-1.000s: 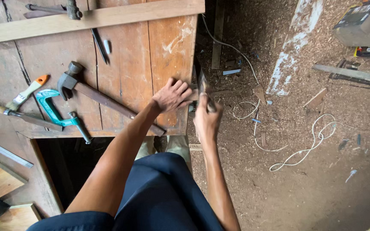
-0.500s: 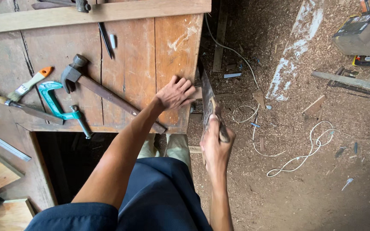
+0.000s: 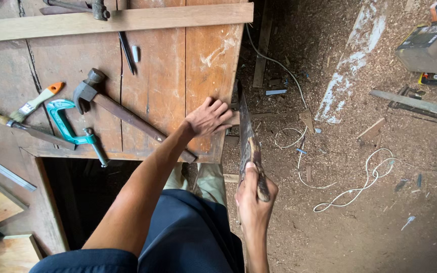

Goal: The person secures a small wooden piece to a workbench using a green C-clamp, then uses a hand saw to cut the wood along a marked line. The person removes the clamp and continues sawing the piece to separate it.

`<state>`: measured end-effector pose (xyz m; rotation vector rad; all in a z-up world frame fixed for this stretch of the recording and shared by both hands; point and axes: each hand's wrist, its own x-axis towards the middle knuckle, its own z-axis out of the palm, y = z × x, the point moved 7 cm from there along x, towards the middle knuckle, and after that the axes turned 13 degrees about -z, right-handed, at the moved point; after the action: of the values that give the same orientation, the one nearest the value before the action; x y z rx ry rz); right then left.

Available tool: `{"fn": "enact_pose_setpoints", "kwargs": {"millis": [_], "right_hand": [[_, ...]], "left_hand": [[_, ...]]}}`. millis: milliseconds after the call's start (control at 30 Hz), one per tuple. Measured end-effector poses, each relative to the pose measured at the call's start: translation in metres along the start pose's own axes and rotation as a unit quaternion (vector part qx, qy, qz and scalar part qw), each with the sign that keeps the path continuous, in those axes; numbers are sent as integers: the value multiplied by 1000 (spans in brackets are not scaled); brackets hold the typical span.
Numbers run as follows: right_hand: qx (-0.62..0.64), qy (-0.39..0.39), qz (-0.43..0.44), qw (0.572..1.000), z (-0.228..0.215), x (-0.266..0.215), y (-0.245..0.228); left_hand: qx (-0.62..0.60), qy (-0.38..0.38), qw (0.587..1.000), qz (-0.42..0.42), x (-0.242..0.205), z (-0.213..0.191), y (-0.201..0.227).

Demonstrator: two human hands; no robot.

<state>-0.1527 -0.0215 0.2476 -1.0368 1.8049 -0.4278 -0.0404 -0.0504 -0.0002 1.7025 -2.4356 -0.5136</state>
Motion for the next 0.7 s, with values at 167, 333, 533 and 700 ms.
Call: {"fn": "enact_pose_setpoints", "kwargs": {"millis": [167, 333, 533, 700], "right_hand": [[-18, 15, 8, 1000, -2, 2, -10], [6, 2, 8, 1000, 3, 4, -1], [91, 21, 7, 996, 4, 25, -3], [10, -3, 0, 1000, 46, 109, 25]], "left_hand": [[14, -75, 997, 15, 6, 15, -4], [14, -82, 997, 0, 4, 16, -7], [6, -64, 998, 6, 5, 15, -2], [3, -82, 997, 15, 7, 11, -4]]}}
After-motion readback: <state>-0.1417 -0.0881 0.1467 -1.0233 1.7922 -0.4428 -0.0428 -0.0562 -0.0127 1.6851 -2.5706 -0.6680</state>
